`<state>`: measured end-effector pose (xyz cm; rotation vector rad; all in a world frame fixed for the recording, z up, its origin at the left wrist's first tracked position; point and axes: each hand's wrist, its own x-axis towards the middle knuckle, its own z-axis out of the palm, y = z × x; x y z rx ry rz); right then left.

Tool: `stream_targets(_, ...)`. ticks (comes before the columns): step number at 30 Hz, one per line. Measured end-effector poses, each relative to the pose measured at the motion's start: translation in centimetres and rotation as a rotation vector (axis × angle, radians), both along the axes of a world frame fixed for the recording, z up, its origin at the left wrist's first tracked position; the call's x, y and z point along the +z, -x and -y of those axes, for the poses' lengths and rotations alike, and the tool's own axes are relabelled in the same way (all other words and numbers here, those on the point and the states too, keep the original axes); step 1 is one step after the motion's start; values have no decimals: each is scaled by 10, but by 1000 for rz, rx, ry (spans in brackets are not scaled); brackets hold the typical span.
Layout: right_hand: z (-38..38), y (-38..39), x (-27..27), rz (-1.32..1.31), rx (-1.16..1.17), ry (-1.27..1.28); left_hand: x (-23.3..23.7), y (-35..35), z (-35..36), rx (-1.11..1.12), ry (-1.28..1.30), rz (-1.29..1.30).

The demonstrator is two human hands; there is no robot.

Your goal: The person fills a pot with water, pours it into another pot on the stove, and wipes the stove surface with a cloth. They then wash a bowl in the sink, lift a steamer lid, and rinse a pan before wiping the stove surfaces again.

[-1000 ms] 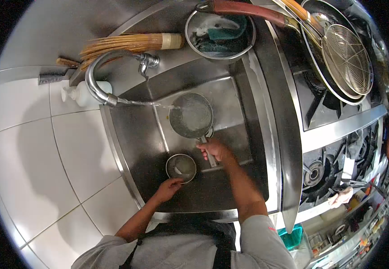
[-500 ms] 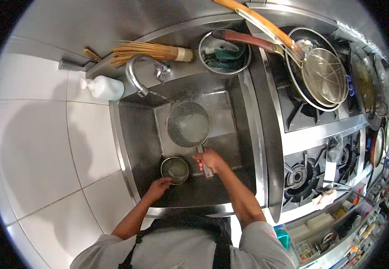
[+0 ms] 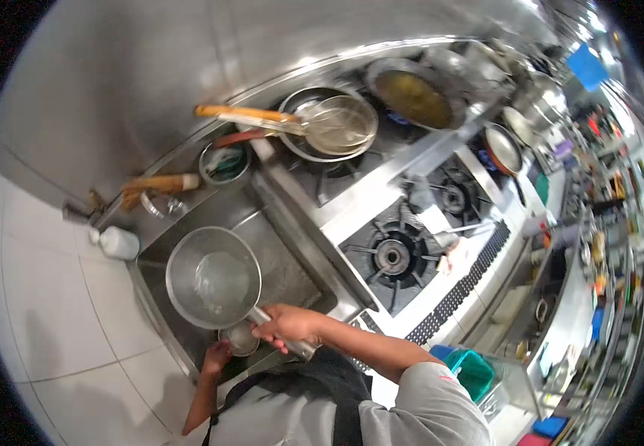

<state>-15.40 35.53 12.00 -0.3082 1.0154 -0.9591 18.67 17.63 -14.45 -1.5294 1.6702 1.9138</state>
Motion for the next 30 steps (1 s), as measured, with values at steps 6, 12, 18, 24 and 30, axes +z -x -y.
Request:
stream_targets(6, -101, -13, 86, 136, -186, 76, 48, 29, -1, 10, -69, -51)
stream_targets(12, -232, -39, 142, 155, -462, -33, 107, 94, -19, -227, -88, -131)
stream_targets(18, -382, -67, 159, 164, -770, -64, 207, 203, -140, -725, -209, -97)
stream_targets(24, -529, -90, 145, 209, -1089, -69, 192, 261, -279, -1143, -307, 36)
stream_targets(30, -646, -84, 130, 295, -1414, 0, 102, 259, -358, -1269, -285, 205)
